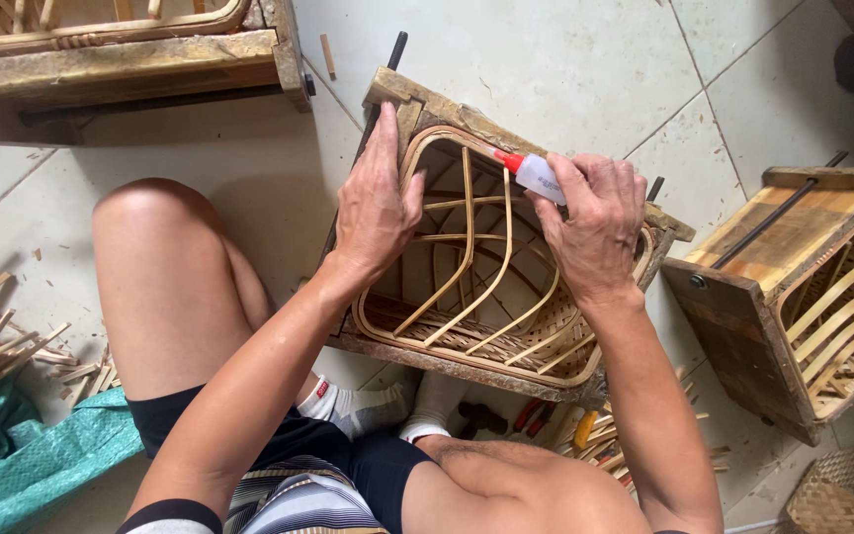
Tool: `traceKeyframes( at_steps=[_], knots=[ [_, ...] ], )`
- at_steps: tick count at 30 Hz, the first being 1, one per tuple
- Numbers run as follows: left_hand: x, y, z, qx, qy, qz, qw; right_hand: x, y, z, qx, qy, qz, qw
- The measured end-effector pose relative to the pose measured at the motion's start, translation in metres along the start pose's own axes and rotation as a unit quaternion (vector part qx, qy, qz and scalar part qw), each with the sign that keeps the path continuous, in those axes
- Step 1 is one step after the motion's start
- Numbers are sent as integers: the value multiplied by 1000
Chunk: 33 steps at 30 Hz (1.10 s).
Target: The person sits on the floor assembling a bamboo basket frame in a wooden jig. They apply glue from a squeeze bottle along the rim, press and tuck bamboo strips into place, tap strips with a hammer, trim excess with a knife, and use pliers to secure the weave.
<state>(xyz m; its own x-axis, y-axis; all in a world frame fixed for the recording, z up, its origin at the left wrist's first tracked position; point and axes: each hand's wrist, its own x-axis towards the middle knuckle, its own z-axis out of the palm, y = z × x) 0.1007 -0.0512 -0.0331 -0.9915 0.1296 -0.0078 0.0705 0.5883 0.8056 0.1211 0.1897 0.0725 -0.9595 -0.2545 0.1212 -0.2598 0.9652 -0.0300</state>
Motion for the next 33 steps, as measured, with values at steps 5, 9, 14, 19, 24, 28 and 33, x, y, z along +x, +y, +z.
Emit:
traceKeyframes(
  at_steps=[5,9,14,19,24,28,33],
  knots=[
    [0,4,-2,-1,9,7,1000,6,-6,-6,-14,8,-18,1000],
    [1,5,-1,3,5,4,1000,9,-8,-10,-24,10,-33,999],
    [1,5,-1,6,7,3,1000,9,-7,-10,-55,10,-58,997],
    [-1,1,2,12,16,17,1000,-2,4,-10,-60,2,-41,997],
    [-1,-4,8,30,22,30,999,-24,21,-15,-62,-6,-9,998],
    [-3,-2,4,20,10,17,1000,-30,23,-14,-63,2,-1,998],
    [-3,8,-6,19,10,14,1000,-23,18,-16,-68,1,-7,998]
  ],
)
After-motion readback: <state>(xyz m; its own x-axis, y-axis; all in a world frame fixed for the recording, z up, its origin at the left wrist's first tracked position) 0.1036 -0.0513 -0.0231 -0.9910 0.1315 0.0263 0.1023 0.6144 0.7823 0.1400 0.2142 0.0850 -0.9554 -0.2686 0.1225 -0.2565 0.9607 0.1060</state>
